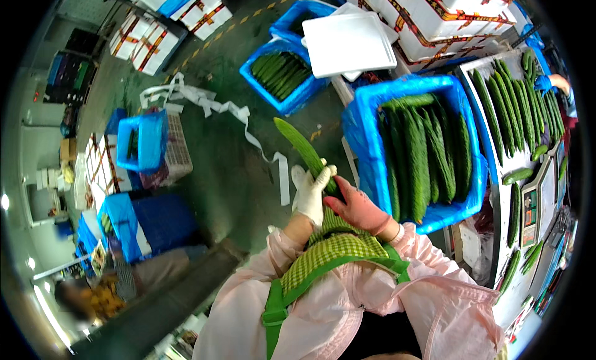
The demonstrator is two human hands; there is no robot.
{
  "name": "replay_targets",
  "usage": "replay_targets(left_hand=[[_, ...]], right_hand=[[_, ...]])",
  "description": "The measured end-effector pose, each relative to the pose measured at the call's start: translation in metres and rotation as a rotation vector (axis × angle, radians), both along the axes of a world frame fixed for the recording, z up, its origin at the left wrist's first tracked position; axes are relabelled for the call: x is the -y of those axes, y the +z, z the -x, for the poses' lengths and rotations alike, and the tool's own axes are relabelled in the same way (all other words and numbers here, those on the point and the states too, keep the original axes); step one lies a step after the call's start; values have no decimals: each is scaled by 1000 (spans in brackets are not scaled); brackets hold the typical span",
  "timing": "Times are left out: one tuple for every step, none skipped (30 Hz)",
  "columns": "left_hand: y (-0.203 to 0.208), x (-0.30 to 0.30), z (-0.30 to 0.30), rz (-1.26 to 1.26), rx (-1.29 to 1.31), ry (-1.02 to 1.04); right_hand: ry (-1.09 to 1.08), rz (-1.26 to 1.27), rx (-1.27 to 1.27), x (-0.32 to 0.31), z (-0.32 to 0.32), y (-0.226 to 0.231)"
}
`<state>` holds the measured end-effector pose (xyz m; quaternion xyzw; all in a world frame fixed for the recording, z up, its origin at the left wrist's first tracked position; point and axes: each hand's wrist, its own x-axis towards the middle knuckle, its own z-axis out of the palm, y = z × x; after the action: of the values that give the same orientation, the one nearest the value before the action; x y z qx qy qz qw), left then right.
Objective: The person weighs cucumbers on a scale and places them into a blue plastic-lined crate.
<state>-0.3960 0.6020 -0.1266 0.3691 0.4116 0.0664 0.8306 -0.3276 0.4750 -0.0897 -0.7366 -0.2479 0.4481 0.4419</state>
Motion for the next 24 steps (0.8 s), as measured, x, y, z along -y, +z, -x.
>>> replay_targets(left_hand=[[-10, -20, -2, -94, 10, -114], [-10, -31, -7, -67, 24, -116], [-19, -54, -15, -88, 50, -175], [-32, -74, -19, -98, 70, -225], [-36, -100, -25, -140, 86, -291], [-37, -118, -25, -45, 33, -305], [-46, -139, -21, -54, -2, -321], [-53, -156, -18, -60, -32, -336], [-59, -166, -13, -136, 2, -263], [-48, -175, -17, -79, -49, -169], [-54, -188, -15, -89, -106, -177], [-65, -199, -11, -98, -163, -184], [-71, -207, -10, -72, -202, -131], [-77, -213, -10, -45, -241, -77], [-83, -218, -13, -18, -281, -23], [-89, -224, -13, 12, -293, -7], [-94, -228, -16, 41, -306, 10], [-101, -232, -18, 72, -319, 29], [-108, -236, -24, 67, -311, 52], [-114, -242, -28, 56, -342, 47], [-119, -248, -34, 45, -373, 45], [-125, -256, -41, 32, -402, 42], [-132, -264, -47, -15, -387, 31], [-159, -274, -42, -147, -379, -23]], right_hand=[[-48, -24, 19, -19, 2, -15], [-89, -27, 30, -35, 3, -24], [-123, 13, -54, -54, -3, -31], [-217, -7, -203, -71, -4, -38], [-279, -40, -338, -93, -8, -36], [-343, -75, -472, -110, -13, -33], [-393, -47, -572, -128, -18, -24], [-410, -64, -628, -142, -25, -18], [-466, -76, -678, -154, -27, -16], [-528, -90, -716, -164, -32, -15], [-550, -62, -693, -172, -38, -16], [-573, -33, -670, -178, -43, -20], [-595, -1, -658, -183, -46, -25], [-621, -10, -665, -188, -53, -29], [-646, -18, -672, -192, -63, -34], [-671, -28, -688, -197, -70, -39], [-718, -23, -714, -203, -78, -45], [-736, -16, -730, -210, -86, -52], [-750, -15, -740, -219, -97, -58], [-764, -13, -750, -227, -107, -64], [-756, -15, -753, -237, -118, -69], [-760, -12, -770, -248, -129, -77], [-763, -9, -786, -261, -141, -85], [-763, -9, -803, -273, -154, -93]])
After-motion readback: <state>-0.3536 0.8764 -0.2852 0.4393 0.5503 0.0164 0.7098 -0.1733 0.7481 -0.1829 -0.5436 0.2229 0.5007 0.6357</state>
